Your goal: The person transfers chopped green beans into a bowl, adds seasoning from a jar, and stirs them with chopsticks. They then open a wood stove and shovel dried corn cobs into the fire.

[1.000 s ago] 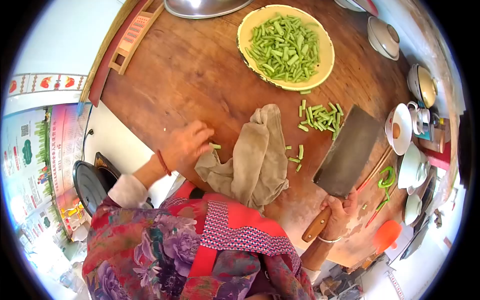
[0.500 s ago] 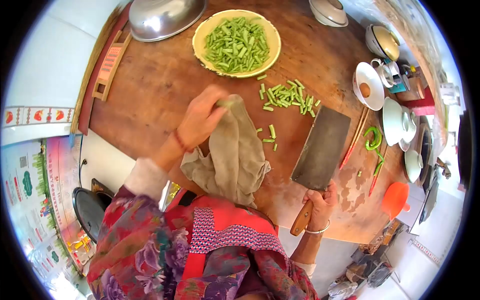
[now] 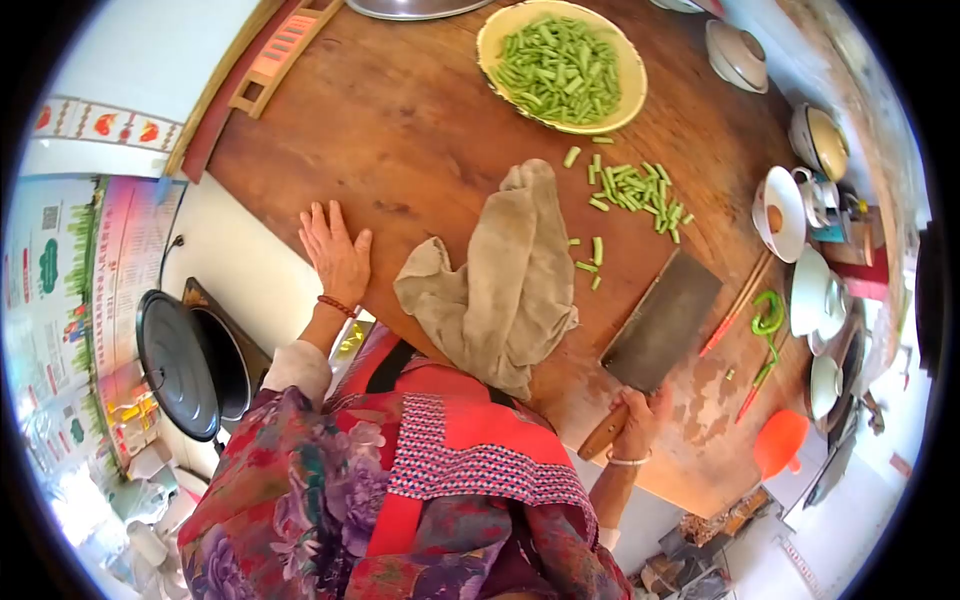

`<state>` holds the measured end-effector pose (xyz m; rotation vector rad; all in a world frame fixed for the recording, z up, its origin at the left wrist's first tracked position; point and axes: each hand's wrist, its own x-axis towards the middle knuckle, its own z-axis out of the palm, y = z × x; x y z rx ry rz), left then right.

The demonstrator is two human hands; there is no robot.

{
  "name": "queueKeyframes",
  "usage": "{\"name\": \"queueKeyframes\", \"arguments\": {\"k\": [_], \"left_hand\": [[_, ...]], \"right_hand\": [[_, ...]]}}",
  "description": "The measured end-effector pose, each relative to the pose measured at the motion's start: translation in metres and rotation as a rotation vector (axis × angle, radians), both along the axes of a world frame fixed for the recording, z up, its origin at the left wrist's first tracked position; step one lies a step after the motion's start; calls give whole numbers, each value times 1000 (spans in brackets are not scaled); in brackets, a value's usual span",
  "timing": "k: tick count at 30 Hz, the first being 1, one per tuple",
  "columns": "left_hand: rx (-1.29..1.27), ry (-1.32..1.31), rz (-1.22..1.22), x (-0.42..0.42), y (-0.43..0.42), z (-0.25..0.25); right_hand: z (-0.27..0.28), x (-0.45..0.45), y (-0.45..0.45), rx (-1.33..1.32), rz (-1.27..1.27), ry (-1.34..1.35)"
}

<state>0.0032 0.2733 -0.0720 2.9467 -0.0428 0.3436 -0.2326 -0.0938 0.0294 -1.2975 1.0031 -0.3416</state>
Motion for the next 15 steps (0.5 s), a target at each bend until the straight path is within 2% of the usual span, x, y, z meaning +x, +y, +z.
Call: {"name": "queueKeyframes", "arguments": {"k": [1, 3, 5, 6, 8, 12, 14, 15], "left_hand": [[-13, 2, -10, 1, -11, 9], [-175, -22, -351, -3, -41, 33], [-340, 61, -612, -6, -82, 64], [-339, 61, -621, -6, -100, 72], [-344, 91, -808, 1, -126, 80], [-209, 231, -809, 15, -142, 59], [-671, 30, -622, 19, -147, 81], [-898, 19, -606, 15, -148, 115]], "right_hand": [[-7, 2, -2, 17, 41, 9], [-20, 3, 0, 4, 15, 18], [-23, 5, 5, 1, -12, 24], [-21, 8, 8, 34, -32, 28], [-21, 9, 9, 72, -67, 29], [-22, 5, 4, 69, -39, 22], [-23, 3, 2, 81, -41, 18], [-26, 1, 0, 107, -39, 27]]}}
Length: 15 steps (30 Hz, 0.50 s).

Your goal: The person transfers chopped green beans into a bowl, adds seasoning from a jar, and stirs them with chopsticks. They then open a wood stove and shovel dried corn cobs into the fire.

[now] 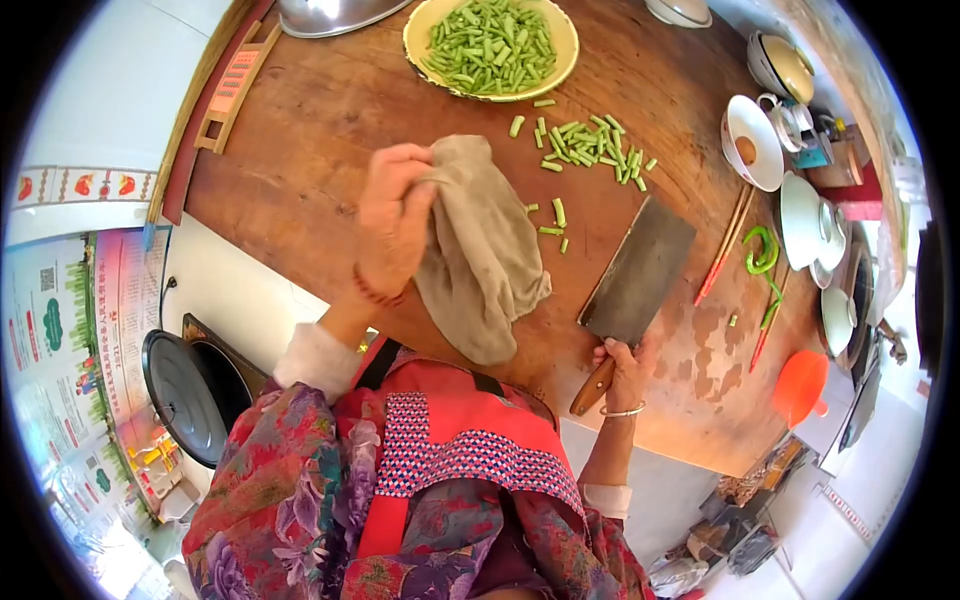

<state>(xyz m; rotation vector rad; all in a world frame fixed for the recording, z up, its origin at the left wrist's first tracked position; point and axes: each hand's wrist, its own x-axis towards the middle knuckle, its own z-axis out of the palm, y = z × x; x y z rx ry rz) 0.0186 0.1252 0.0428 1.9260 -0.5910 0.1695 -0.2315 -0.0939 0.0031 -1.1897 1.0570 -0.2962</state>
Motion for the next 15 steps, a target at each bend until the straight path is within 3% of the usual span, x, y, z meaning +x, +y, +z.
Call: {"name": "queueKeyframes", "arguments": {"k": [3, 7, 9, 10, 11, 14, 15], "left_hand": [[-611, 386, 12, -28, 19, 62], [-849, 818, -697, -52, 85, 70], [-357, 1032, -729, -61, 100, 63], [-46, 960, -783, -63, 91, 58], [98, 964, -823, -69, 84, 39], [134, 796, -727, -102, 62, -19], [406, 439, -637, -110, 60, -27]], "right_hand": [[-3, 0, -2, 25, 4, 10], [-4, 0, -2, 4, 10, -17], [-4, 0, -3, 11, 17, -23], [-4, 1, -3, 16, 15, -29], [-3, 4, -2, 16, 24, -32], [-1, 2, -1, -11, 22, 2], [-3, 2, -1, -13, 15, -12]]}}
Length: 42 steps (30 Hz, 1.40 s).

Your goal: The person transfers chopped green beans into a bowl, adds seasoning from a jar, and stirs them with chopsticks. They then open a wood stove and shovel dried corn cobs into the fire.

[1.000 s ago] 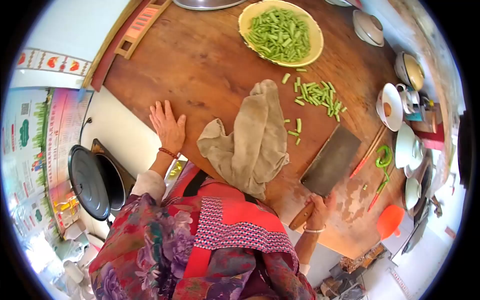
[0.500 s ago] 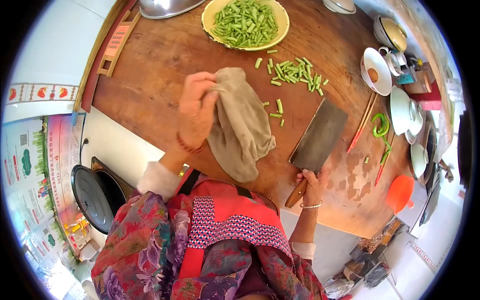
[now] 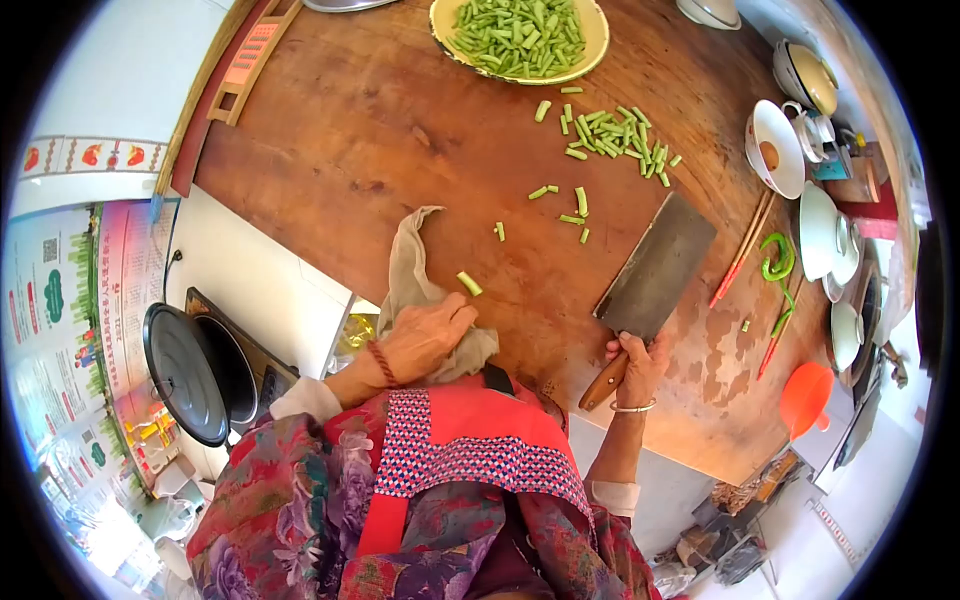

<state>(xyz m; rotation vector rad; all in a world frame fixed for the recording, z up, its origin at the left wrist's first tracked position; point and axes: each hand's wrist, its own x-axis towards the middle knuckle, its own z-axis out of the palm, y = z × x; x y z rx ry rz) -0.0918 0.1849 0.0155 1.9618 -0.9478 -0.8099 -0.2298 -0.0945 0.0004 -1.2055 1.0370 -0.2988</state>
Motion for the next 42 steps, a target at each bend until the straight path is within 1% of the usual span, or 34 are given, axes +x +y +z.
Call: {"name": "queueKeyframes", "arguments": {"k": [1, 2, 5, 6, 7, 9, 10, 12, 13, 15, 16, 17, 19, 21, 22, 24, 25, 27, 28, 30, 32, 34, 36, 37, 39, 42], "left_hand": [[142, -421, -23, -5, 0, -6], [96, -476, 6, -5, 2, -12], [129, -435, 41, 3, -1, -18], [106, -461, 100, 6, -7, -18], [102, -465, 98, 11, -14, -15], [131, -558, 43, 26, -32, -11], [123, -564, 41, 35, -43, -16], [-131, -703, 35, 58, -67, -29], [-140, -711, 31, 70, -83, -30], [-402, -666, 114, 89, -109, -25], [-414, -577, 243, 89, -109, -18], [-416, -579, 236, 88, -100, -9], [-324, -591, 295, 77, -64, 7], [-183, -701, 58, 60, -22, 12], [-175, -696, 51, 49, -9, 11], [4, -556, -114, 33, 11, 5], [8, -547, -111, 31, 17, 1], [39, -367, -122, 27, 25, -6], [41, -361, -116, 26, 27, -9], [164, -242, -128, 33, 26, -16], [107, -263, -170, 42, 19, -30], [43, -289, -212, 56, 3, -32], [-25, -620, 13, 72, -15, -31], [-39, -628, 5, 80, -27, -32], [8, -751, 121, 95, -51, -35], [11, -759, 94, 105, -81, -43]], "right_hand": [[-2, 0, 0, 0, -8, -14], [-2, 1, 0, 3, -3, -14], [-3, -1, 0, 8, -5, -7], [-4, -2, 0, 5, -2, -25], [-5, -3, -2, -2, 0, -47], [-2, -2, 0, -1, -10, -44], [0, -1, 0, 4, -13, -37], [-4, -3, -1, 2, -7, -42], [-6, -4, -2, 6, 2, -38], [-7, -5, -1, 3, -2, -47], [-6, -5, -2, 7, 6, -47], [-6, -5, -2, 8, -1, -51], [-4, -4, 0, 19, -29, -28], [-6, -3, -1, 22, -31, -28], [-7, -3, -1, 13, -26, -21], [-6, -1, 0, 5, -33, -11], [-5, -1, 1, -13, -35, -4], [-4, 0, 1, -8, -39, 6], [-3, 1, 2, -5, -49, 4], [-3, 3, 2, -11, -56, 19], [-3, 2, 3, -30, -70, 27], [-3, 3, 4, -33, -56, 0], [1, 7, 10, -59, -69, 21], [4, 9, 15, -73, -73, 52], [-1, 15, 18, -75, -105, 43], [0, 34, 11, -137, -168, -16]]}}
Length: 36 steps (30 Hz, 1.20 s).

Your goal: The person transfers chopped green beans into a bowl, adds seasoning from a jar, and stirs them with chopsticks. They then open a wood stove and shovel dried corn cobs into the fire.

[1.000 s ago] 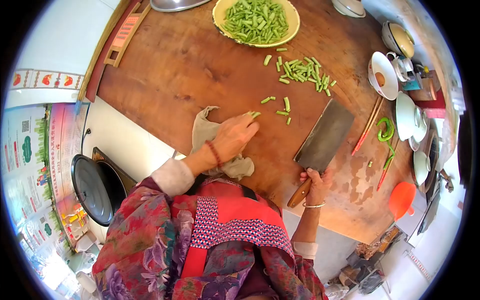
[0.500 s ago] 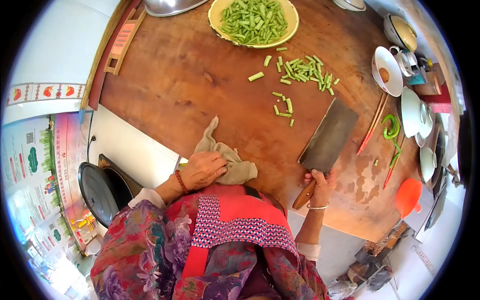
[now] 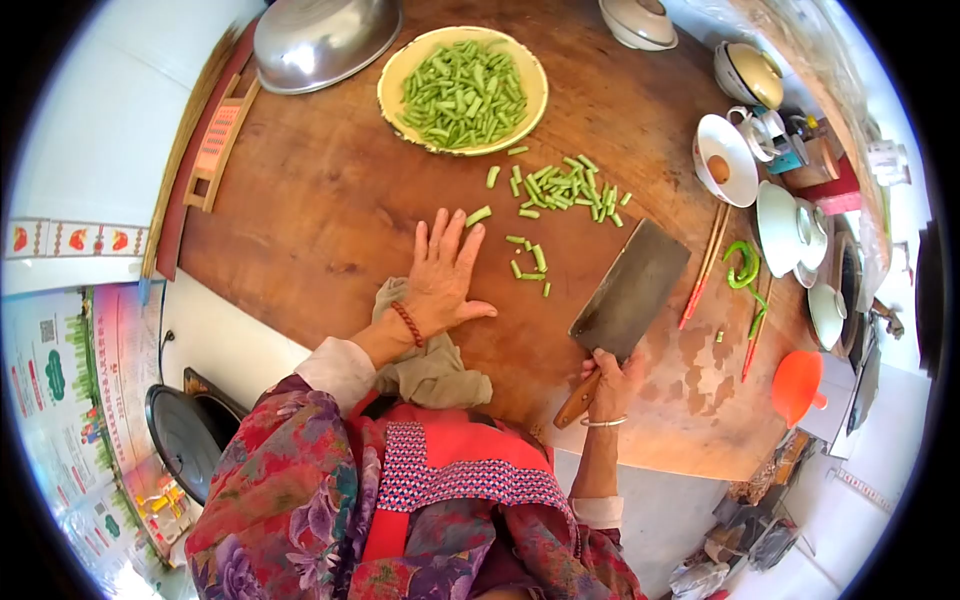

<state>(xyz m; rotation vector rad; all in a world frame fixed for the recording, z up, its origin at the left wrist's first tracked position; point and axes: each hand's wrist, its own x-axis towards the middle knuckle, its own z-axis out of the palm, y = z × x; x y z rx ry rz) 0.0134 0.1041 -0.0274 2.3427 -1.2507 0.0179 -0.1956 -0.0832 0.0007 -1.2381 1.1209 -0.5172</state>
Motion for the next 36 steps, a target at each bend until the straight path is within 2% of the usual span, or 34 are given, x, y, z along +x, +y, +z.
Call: {"name": "queueKeyframes", "arguments": {"k": [7, 9, 12, 15, 21, 23, 26, 29, 32, 36], "left_hand": [[-39, -38, 89, 13, -65, -5], [-18, 5, 112, 22, -77, -3], [-48, -14, 117, 35, -93, 1], [-80, -39, 113, 49, -109, 1], [-198, 69, 38, 71, -150, 10], [-131, 131, 39, 69, -159, 12], [-297, 65, 37, 66, -167, 7], [-346, 77, 13, 65, -167, 3], [-401, 101, -14, 62, -169, 10], [-475, 86, -78, 71, -174, 43]], "right_hand": [[9, 45, -43, 22, 38, 3], [9, 55, -54, 49, 201, 21], [6, 64, -63, 73, 314, 27], [10, 73, -65, 51, 366, 56], [11, 95, -66, 94, 479, 70], [10, 105, -62, 101, 460, 72], [6, 117, -55, 112, 477, 16], [11, 122, -47, 137, 464, -24], [15, 117, -44, 169, 444, -27], [52, 125, -37, 178, 359, -79]]}}
